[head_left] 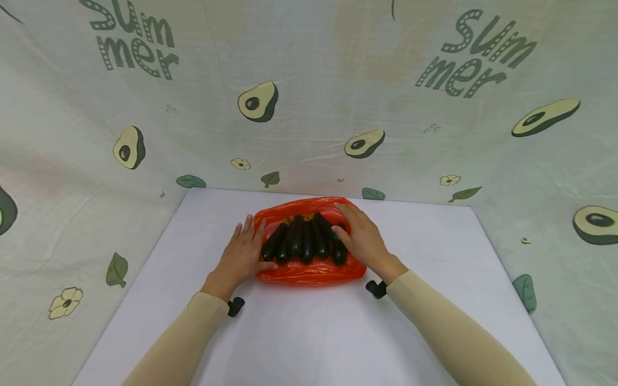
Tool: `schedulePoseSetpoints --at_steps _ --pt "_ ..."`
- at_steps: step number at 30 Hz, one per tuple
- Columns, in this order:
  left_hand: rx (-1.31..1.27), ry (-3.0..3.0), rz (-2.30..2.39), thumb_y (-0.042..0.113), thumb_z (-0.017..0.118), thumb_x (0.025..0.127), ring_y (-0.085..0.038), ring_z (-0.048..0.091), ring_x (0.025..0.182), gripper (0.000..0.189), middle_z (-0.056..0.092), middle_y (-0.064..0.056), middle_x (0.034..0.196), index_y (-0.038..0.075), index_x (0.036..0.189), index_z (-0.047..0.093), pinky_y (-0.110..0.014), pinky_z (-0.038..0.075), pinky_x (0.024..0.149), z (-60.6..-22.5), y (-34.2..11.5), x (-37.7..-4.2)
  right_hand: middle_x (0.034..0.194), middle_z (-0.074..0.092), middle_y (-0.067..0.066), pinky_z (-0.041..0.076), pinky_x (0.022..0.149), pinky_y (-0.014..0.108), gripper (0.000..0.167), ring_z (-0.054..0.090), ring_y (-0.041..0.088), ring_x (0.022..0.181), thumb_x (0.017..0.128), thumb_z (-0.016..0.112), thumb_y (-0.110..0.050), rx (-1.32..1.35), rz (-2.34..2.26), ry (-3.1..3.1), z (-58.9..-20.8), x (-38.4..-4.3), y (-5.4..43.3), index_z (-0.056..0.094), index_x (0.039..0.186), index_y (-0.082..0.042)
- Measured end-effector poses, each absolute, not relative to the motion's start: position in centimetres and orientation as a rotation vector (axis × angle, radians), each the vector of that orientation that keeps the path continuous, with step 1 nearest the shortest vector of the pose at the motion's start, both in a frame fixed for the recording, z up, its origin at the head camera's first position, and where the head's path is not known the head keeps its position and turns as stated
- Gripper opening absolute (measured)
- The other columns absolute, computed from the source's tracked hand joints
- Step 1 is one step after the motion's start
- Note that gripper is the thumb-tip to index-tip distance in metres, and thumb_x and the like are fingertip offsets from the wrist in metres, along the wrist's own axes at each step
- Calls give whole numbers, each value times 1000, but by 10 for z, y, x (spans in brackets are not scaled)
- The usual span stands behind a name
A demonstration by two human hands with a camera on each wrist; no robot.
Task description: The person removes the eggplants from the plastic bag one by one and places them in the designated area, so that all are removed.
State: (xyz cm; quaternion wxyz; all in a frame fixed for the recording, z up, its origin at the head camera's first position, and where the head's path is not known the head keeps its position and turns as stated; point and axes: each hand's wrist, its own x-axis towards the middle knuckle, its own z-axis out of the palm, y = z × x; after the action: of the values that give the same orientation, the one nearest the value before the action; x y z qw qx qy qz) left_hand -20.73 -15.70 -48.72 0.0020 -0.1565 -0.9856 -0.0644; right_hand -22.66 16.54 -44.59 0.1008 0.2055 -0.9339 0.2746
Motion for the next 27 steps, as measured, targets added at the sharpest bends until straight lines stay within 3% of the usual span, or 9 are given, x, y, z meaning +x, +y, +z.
schedulePoseSetpoints --at_steps 8,27 --pt "-510 -3073 -245 57 87 80 -42 6 164 124 21 -27 172 -1 167 20 -57 10 132 -487 -161 -206 152 57 19 54 107 57 66 63 40 132 102 73 -27 475 1194 -2873 -448 -253 154 44 160 -18" --pt "-513 -3095 -211 59 84 82 -40 6 164 124 21 -26 173 -1 167 18 -55 12 132 -490 -162 -208 151 57 21 50 112 58 65 61 40 130 97 77 -29 299 1277 -3041 -474 -280 140 48 152 -9"
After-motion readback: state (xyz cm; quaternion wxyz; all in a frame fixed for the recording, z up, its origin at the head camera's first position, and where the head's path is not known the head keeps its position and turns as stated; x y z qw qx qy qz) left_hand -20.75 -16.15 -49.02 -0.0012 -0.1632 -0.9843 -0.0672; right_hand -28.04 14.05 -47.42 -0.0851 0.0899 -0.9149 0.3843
